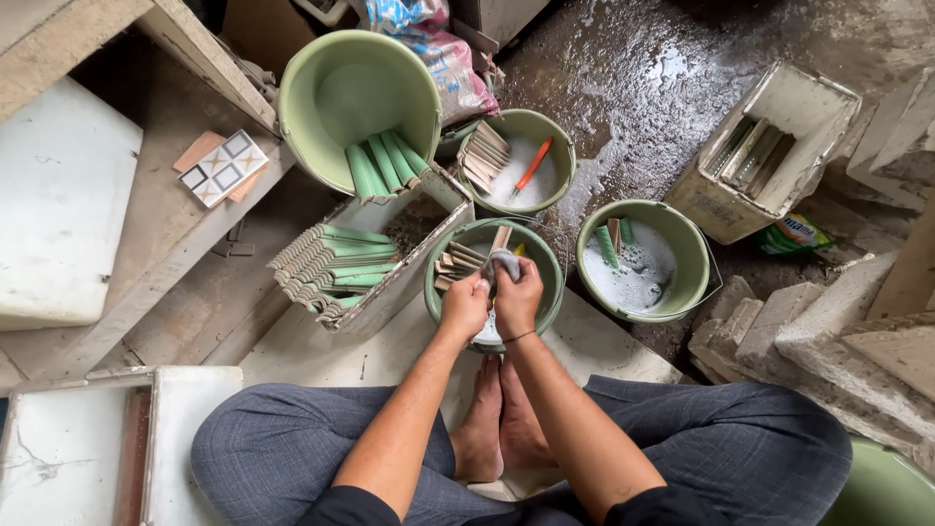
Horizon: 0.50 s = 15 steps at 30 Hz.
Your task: The person sits cross-legged and scrubs small wooden sticks with a cloth in a bucket of soapy water, then rinses them in a second bucket. The person handles the sticks one at a time, scrubbing and rinsing repeatedly.
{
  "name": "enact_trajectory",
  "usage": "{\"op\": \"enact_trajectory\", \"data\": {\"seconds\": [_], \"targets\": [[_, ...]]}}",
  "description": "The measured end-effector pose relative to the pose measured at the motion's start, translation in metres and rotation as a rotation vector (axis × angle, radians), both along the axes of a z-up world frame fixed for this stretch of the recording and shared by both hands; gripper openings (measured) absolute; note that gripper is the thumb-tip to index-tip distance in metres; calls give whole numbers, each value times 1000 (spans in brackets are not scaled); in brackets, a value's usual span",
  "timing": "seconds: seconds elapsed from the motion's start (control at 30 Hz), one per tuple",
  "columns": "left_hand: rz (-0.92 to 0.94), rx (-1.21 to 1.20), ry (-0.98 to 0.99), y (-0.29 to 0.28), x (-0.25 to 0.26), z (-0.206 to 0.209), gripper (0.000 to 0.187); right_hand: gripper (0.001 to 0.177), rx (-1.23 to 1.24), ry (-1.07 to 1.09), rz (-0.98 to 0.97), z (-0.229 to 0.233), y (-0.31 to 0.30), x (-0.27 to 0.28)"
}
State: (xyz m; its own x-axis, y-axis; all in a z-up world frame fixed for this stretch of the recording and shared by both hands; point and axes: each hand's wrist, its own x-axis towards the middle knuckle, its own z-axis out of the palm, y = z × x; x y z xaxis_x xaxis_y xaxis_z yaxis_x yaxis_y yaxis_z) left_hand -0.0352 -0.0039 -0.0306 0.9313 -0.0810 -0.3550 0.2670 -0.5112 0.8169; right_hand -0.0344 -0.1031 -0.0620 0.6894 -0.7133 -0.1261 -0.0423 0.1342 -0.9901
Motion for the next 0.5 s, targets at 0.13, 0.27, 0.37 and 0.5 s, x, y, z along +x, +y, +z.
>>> {"op": "enact_trajectory", "data": {"seconds": [0.13,0.27,0.37,0.5], "targets": [[-22,8,33,-7,-7,-5,41,23,-23,-12,-54,-9,-17,26],[-10,-42,60,-8,-17,20,43,20,8,-13,-139,-15,-33,42],[26,-53,64,-12,-14,31,43,23,-22,18,-78,-11,-23,32],[-59,59,-21,-3,2,22,45,30,-79,111,30,11,-3,0]]}}
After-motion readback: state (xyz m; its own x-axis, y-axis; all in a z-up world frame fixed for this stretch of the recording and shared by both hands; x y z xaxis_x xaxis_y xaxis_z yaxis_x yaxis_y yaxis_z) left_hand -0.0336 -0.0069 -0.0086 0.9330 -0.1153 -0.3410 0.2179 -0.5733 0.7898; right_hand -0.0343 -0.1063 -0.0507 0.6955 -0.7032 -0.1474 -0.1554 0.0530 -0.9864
